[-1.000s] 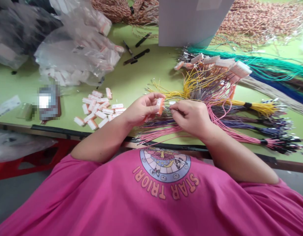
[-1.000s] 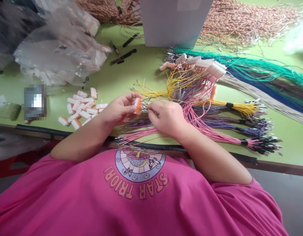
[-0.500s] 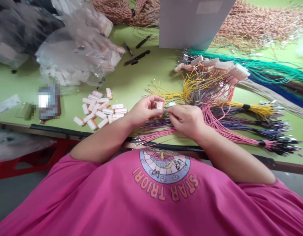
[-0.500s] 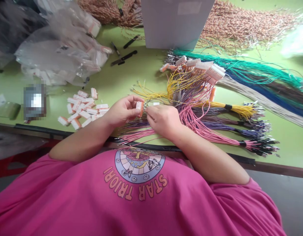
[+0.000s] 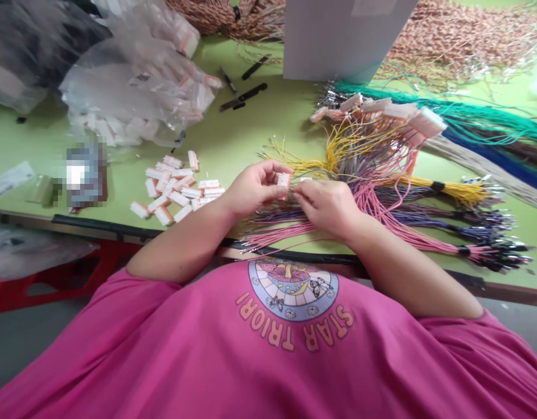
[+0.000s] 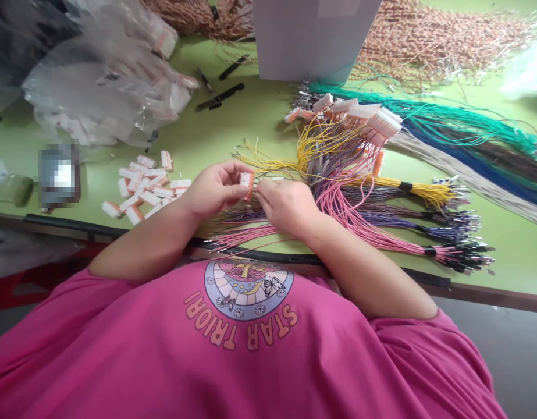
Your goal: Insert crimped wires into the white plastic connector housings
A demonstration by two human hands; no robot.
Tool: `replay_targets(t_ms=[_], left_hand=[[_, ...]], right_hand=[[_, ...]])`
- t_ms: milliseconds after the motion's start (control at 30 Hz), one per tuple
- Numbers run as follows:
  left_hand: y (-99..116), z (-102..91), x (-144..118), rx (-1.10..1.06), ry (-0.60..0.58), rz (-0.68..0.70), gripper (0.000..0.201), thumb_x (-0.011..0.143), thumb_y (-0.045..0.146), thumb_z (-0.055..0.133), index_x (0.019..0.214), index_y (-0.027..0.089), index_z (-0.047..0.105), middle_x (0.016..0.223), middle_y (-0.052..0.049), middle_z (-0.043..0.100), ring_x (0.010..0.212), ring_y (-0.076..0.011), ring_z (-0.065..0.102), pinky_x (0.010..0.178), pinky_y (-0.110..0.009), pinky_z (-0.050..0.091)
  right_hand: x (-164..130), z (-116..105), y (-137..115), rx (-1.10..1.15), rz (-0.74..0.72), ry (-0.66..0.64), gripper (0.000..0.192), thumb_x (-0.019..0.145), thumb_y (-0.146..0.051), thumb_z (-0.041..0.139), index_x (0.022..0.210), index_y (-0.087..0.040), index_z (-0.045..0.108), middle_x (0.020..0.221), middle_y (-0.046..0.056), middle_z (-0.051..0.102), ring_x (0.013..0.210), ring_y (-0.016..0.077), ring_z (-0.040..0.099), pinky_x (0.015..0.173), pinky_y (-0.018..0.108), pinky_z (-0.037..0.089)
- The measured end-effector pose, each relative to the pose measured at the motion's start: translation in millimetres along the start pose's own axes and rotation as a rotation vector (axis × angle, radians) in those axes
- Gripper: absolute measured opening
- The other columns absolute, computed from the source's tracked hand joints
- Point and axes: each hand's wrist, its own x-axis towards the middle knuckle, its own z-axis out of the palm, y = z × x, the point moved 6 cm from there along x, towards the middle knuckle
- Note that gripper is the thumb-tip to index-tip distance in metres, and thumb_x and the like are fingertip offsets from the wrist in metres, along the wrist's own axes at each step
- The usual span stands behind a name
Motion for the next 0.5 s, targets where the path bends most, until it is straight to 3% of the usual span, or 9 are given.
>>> replay_targets(t_ms=[67,133,167,267,367,500], left_hand=[[5.4,-4.7,1.1,-0.003,0.068,0.03,0.042,0.069,0.023,0.082,0.104,0.017,0.059,0.064,0.003,0.061,0.048,-0.006,0.05,0.042,-0.018,0.027],[7.8,-7.0,1.7,-0.005,0.116,0.034,0.039,0.071,0.017,0.076,0.106,0.017,0.058,0.063,0.004,0.059,0.047,-0.0053,0.049,0.042,-0.018,0.026],[7.8,-6.8,1.9,-0.003,0.123,0.027,0.038,0.072,0.015,0.075,0.107,0.017,0.057,0.063,0.004,0.058,0.048,-0.0052,0.049,0.042,-0.018,0.026],[5.5,-5.5,2.3,-0.005,0.126,0.003,0.039,0.073,0.011,0.072,0.109,0.016,0.057,0.065,0.004,0.057,0.052,-0.0061,0.053,0.042,-0.018,0.026],[4.2,-5.7,2.0,-0.04,0.137,-0.01,0.038,0.073,0.01,0.071,0.108,0.016,0.056,0.066,0.005,0.055,0.055,-0.0077,0.057,0.041,-0.017,0.026],[5.2,-2.2,0.6,-0.087,0.096,-0.032,0.038,0.073,0.009,0.071,0.107,0.016,0.056,0.065,0.005,0.055,0.054,-0.0073,0.057,0.039,-0.017,0.025]], right_hand=[[-4.7,-17.2,-8.5,-0.052,-0.08,0.103,0.034,0.1,-0.029,0.04,0.095,-0.018,0.072,0.093,0.011,0.072,0.079,0.0202,0.058,0.068,0.032,0.038],[-12.2,-24.9,-26.0,-0.056,-0.254,0.14,0.034,0.1,-0.029,0.04,0.091,-0.021,0.072,0.099,0.01,0.071,0.085,0.0211,0.057,0.074,0.034,0.04],[-16.5,-21.1,-36.7,-0.025,-0.369,0.085,0.033,0.1,-0.029,0.042,0.087,-0.021,0.071,0.098,0.009,0.071,0.085,0.0205,0.057,0.074,0.034,0.04],[-30.2,12.4,-61.4,0.096,-0.605,-0.269,0.025,0.097,-0.028,0.05,0.082,-0.019,0.068,0.086,0.005,0.068,0.073,0.0163,0.055,0.064,0.031,0.036],[-35.6,42.9,-67.7,0.122,-0.617,-0.487,0.016,0.094,-0.016,0.051,0.09,-0.015,0.067,0.085,0.005,0.068,0.068,0.0143,0.055,0.059,0.029,0.031],[-28.3,42.9,-60.4,0.213,-0.541,-0.523,0.02,0.096,-0.015,0.046,0.089,-0.013,0.065,0.084,0.006,0.068,0.071,0.0143,0.057,0.064,0.028,0.036]])
